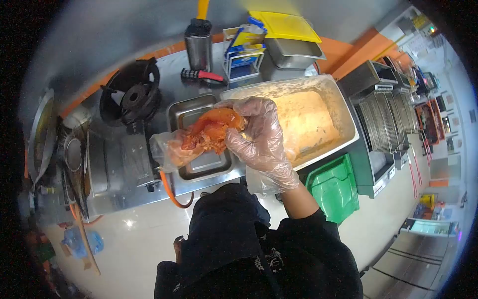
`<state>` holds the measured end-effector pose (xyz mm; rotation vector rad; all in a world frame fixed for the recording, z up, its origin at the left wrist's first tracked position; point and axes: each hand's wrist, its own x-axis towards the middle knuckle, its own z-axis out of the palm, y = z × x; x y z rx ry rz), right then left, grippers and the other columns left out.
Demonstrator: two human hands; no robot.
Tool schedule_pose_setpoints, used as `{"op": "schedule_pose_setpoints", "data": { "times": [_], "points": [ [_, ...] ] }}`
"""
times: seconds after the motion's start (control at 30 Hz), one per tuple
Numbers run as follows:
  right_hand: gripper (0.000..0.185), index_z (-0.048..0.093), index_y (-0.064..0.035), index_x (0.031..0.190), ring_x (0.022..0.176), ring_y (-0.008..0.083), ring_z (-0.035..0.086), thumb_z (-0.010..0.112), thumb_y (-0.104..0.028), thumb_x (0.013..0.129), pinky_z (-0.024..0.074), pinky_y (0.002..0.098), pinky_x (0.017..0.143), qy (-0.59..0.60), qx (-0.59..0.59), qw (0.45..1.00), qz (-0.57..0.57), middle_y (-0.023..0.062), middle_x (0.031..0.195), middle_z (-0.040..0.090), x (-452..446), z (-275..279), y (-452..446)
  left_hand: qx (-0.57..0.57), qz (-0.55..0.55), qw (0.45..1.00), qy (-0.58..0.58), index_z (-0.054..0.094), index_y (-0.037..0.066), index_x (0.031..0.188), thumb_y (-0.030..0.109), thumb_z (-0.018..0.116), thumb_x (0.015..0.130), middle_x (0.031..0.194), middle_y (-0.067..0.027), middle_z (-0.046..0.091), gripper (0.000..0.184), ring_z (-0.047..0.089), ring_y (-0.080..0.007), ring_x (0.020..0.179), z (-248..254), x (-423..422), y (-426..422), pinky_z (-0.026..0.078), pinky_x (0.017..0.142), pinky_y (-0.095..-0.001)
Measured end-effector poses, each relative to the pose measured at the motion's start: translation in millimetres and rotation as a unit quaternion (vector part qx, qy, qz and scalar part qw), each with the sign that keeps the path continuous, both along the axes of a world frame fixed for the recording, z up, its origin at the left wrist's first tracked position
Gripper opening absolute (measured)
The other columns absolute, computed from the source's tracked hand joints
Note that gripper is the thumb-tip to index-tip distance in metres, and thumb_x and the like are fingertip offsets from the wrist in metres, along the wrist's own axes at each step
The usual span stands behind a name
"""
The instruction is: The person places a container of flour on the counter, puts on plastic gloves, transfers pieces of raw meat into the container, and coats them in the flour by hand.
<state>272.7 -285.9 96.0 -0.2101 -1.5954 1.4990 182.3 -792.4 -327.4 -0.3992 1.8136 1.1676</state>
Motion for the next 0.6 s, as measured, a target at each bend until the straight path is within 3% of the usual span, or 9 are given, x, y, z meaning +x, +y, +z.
{"op": "schedule_pose_setpoints", "data": {
  "times": [0.03,0.17,0.23,0.27,0.3,0.4,0.43,0.53,0.6],
  "points": [
    [0.041,0.037,-0.0086,0.11,0.113,0.0304,0.054,0.069,-0.007,0.084,0.0466,0.0401,0.093,0.012,0.014,1.0,-0.024,0.0159,0.106,0.054,6.4,-0.2,5.2,-0.005,-0.006,1.0,0.006,0.051,0.009,0.12,0.003,0.048,0.09,0.069,-0.0076,0.058,0.03,0.054,-0.0146,0.052,8.0,2.4,12.6,0.039,0.042,-0.027],
    [0.036,0.04,-0.0079,0.108,0.113,0.0299,0.054,0.065,0.0,0.083,0.046,0.0384,0.092,-0.047,0.019,0.997,-0.05,0.0104,0.099,0.052,41.7,-3.8,30.4,-0.027,-0.045,0.998,-0.017,0.052,0.006,0.119,0.002,0.048,0.09,0.071,-0.0084,0.059,0.03,0.055,-0.0147,0.055,26.2,15.1,49.2,0.041,0.046,-0.0271],
    [0.035,0.041,-0.0073,0.107,0.113,0.0293,0.054,0.062,0.003,0.082,0.0461,0.0373,0.091,-0.055,0.034,0.996,-0.053,0.0102,0.1,0.053,54.1,-3.7,39.7,-0.008,-0.08,0.996,0.039,0.055,0.004,0.116,0.003,0.049,0.089,0.072,-0.0088,0.061,0.028,0.055,-0.0142,0.056,-45.1,31.3,18.3,0.043,0.048,-0.0265],
    [0.035,0.041,-0.0073,0.107,0.113,0.0291,0.054,0.061,0.003,0.081,0.0461,0.0367,0.09,-0.095,0.024,0.993,-0.068,0.0102,0.1,0.053,61.7,-5.5,42.7,0.001,-0.097,0.993,0.067,0.056,0.003,0.115,0.003,0.049,0.089,0.072,-0.0089,0.061,0.027,0.055,-0.0139,0.057,-45.3,38.4,26.7,0.043,0.05,-0.0262],
    [0.035,0.041,-0.0073,0.107,0.114,0.029,0.054,0.061,0.004,0.081,0.0461,0.0361,0.089,-0.134,0.014,0.988,-0.083,0.0102,0.1,0.053,70.3,-7.7,44.6,-0.071,-0.157,0.98,0.101,0.06,0.001,0.111,0.006,0.054,0.087,0.072,-0.0081,0.063,0.025,0.055,-0.0123,0.057,-41.5,41.4,28.9,0.044,0.053,-0.0245],
    [0.035,0.04,-0.0074,0.108,0.113,0.0285,0.054,0.06,0.004,0.081,0.0464,0.0348,0.089,-0.048,0.009,0.996,-0.079,0.0115,0.102,0.054,74.3,-9.3,59.0,0.046,-0.14,0.98,0.133,0.061,0.003,0.113,0.009,0.058,0.086,0.072,-0.0059,0.063,0.028,0.056,-0.0112,0.06,-37.6,57.0,22.9,0.045,0.056,-0.0244],
    [0.036,0.04,-0.0074,0.108,0.113,0.0283,0.053,0.061,0.003,0.081,0.0465,0.0344,0.089,0.014,0.012,0.997,-0.071,0.0121,0.103,0.054,72.9,-8.7,63.1,-0.029,-0.194,0.974,0.114,0.062,0.002,0.111,0.012,0.062,0.085,0.073,-0.0047,0.064,0.028,0.057,-0.0104,0.063,-55.3,53.8,18.5,0.045,0.058,-0.0244],
    [0.036,0.04,-0.0075,0.108,0.114,0.0287,0.053,0.061,0.003,0.081,0.0463,0.0357,0.091,0.04,-0.121,0.99,-0.062,0.016,0.11,0.055,78.5,-0.8,63.1,0.062,-0.195,0.968,0.143,0.063,0.002,0.11,0.011,0.063,0.085,0.072,-0.0039,0.064,0.027,0.057,-0.0105,0.065,-80.0,56.9,5.5,0.046,0.06,-0.0234],
    [0.035,0.04,-0.0071,0.107,0.114,0.0288,0.053,0.061,0.003,0.081,0.0465,0.0366,0.092,0.015,-0.118,0.991,-0.059,0.0196,0.116,0.054,86.7,-0.3,69.5,0.112,-0.145,0.971,0.153,0.064,0.003,0.109,0.011,0.064,0.084,0.072,-0.0045,0.064,0.027,0.059,-0.0114,0.064,-78.5,63.0,9.7,0.048,0.06,-0.0238]
  ]
}}
